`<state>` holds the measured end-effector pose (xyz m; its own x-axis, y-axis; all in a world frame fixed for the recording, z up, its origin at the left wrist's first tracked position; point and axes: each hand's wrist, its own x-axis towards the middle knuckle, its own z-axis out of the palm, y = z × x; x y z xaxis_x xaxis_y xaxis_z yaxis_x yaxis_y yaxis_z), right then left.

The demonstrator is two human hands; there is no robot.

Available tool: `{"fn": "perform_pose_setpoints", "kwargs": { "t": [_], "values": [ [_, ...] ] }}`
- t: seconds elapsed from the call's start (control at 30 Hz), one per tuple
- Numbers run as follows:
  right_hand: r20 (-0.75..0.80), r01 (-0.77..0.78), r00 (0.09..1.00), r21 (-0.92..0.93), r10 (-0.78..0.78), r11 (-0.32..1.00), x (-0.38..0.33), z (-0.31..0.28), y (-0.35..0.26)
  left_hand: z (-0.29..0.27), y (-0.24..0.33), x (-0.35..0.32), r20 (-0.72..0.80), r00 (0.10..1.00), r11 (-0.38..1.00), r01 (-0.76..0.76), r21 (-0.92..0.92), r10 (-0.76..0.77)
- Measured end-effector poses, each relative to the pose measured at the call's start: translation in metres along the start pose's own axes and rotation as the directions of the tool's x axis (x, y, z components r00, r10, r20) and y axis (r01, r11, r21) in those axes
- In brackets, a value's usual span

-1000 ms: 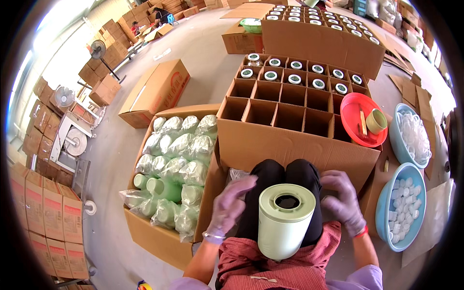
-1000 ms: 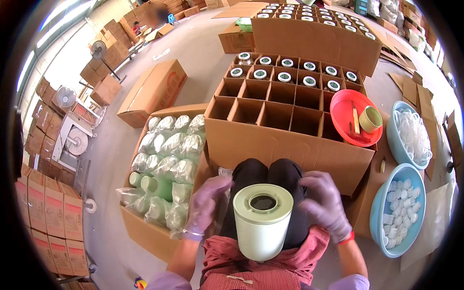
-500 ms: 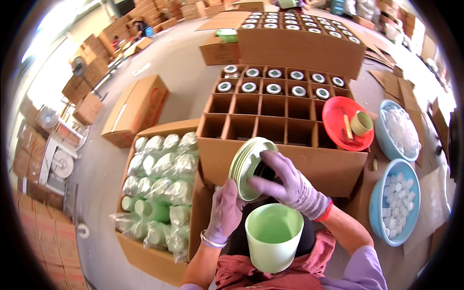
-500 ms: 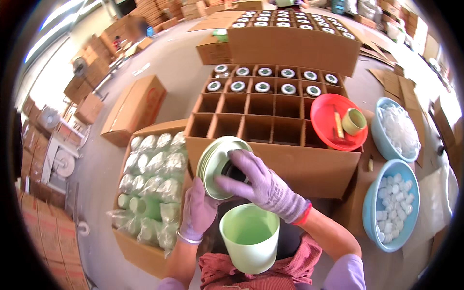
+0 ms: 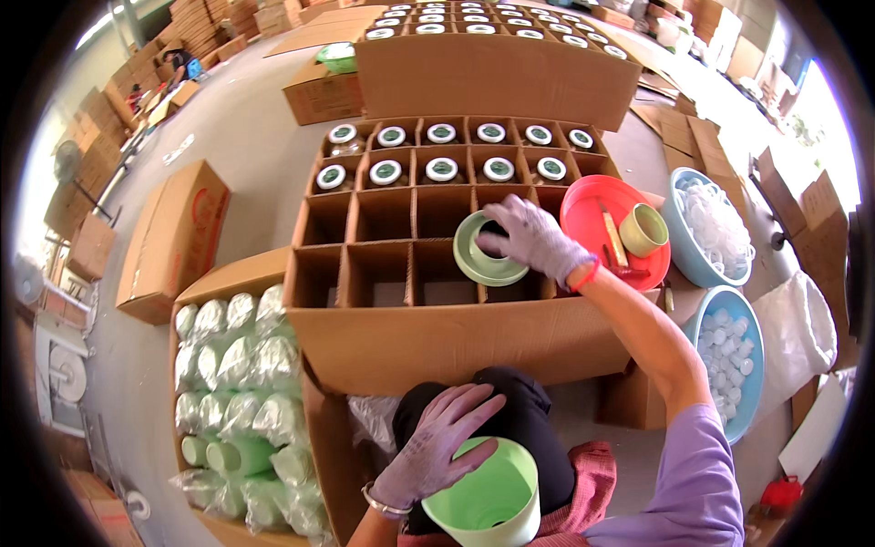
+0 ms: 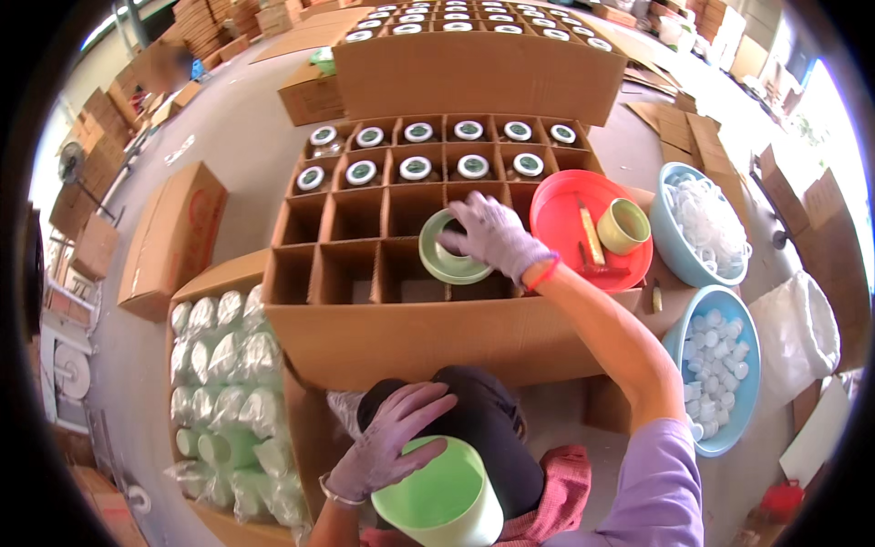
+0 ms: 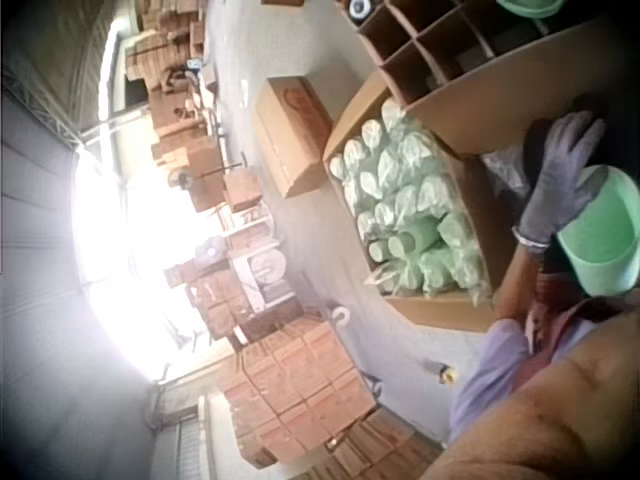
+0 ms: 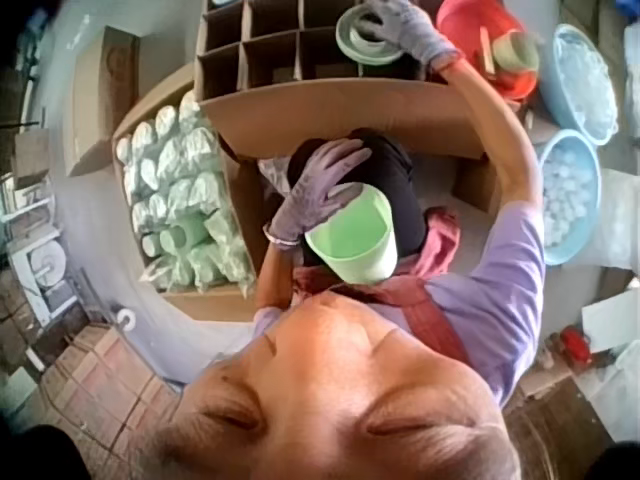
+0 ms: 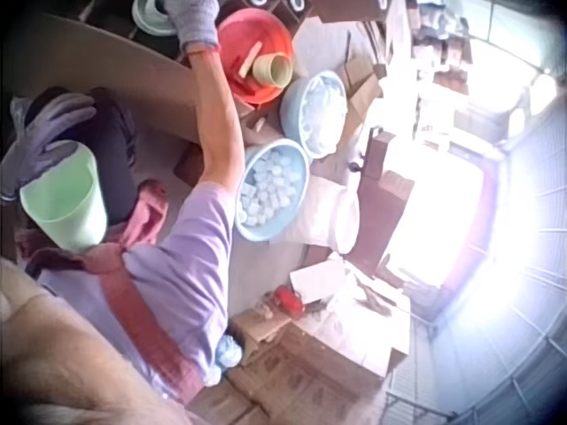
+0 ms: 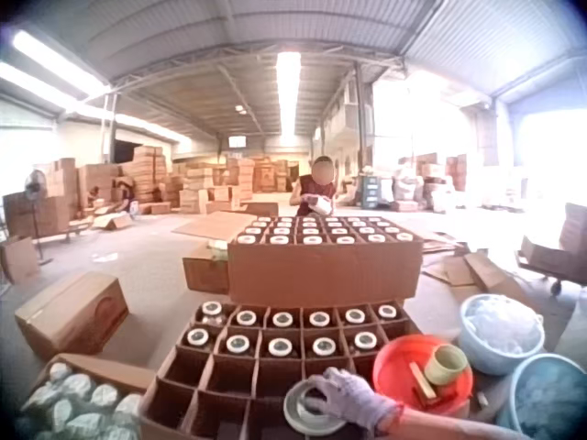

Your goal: The person assembles light green thermos flasks by inserting a black rubber seal and a white plastic cap into the opening, then wrapping each unit in a clear plastic bag and placing it into a cardboard box.

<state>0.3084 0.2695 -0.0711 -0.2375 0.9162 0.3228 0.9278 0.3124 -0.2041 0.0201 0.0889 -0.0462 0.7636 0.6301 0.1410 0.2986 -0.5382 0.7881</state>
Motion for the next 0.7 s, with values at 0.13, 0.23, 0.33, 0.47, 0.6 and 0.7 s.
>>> {"fn": "perform_pose_setpoints", "kwargs": {
  "t": [0.13,0.23,0.33,0.47,0.6,0.7],
  "values": [
    [-0.037,-0.186,0.983,-0.197,0.182,0.963,0.085,-0.008,0.079,-0.002,-0.006,-0.001,-0.054,0.998,0.999,0.012,-0.047,-0.015],
    [0.233,-0.332,0.891,-0.248,0.389,0.910,0.106,0.008,0.171,0.001,-0.010,0.006,-0.074,0.997,0.999,-0.005,-0.043,0.002],
    [0.364,-0.247,0.838,-0.410,0.406,0.878,0.102,0.030,0.214,0.003,-0.014,0.010,-0.065,0.998,0.997,-0.021,-0.074,0.016],
    [0.242,-0.368,0.865,-0.289,0.440,0.884,0.106,0.009,0.185,0.000,-0.014,0.010,-0.069,0.998,0.995,0.002,-0.098,-0.008],
    [-0.103,-0.289,0.957,-0.236,0.271,0.928,0.113,-0.086,0.132,-0.003,-0.010,0.007,-0.108,0.994,0.983,0.010,-0.181,-0.030],
    [-0.313,-0.129,0.946,-0.129,0.083,0.983,0.083,-0.156,0.076,-0.005,-0.004,0.011,-0.256,0.964,0.976,0.016,-0.216,-0.072]
  ]
}}
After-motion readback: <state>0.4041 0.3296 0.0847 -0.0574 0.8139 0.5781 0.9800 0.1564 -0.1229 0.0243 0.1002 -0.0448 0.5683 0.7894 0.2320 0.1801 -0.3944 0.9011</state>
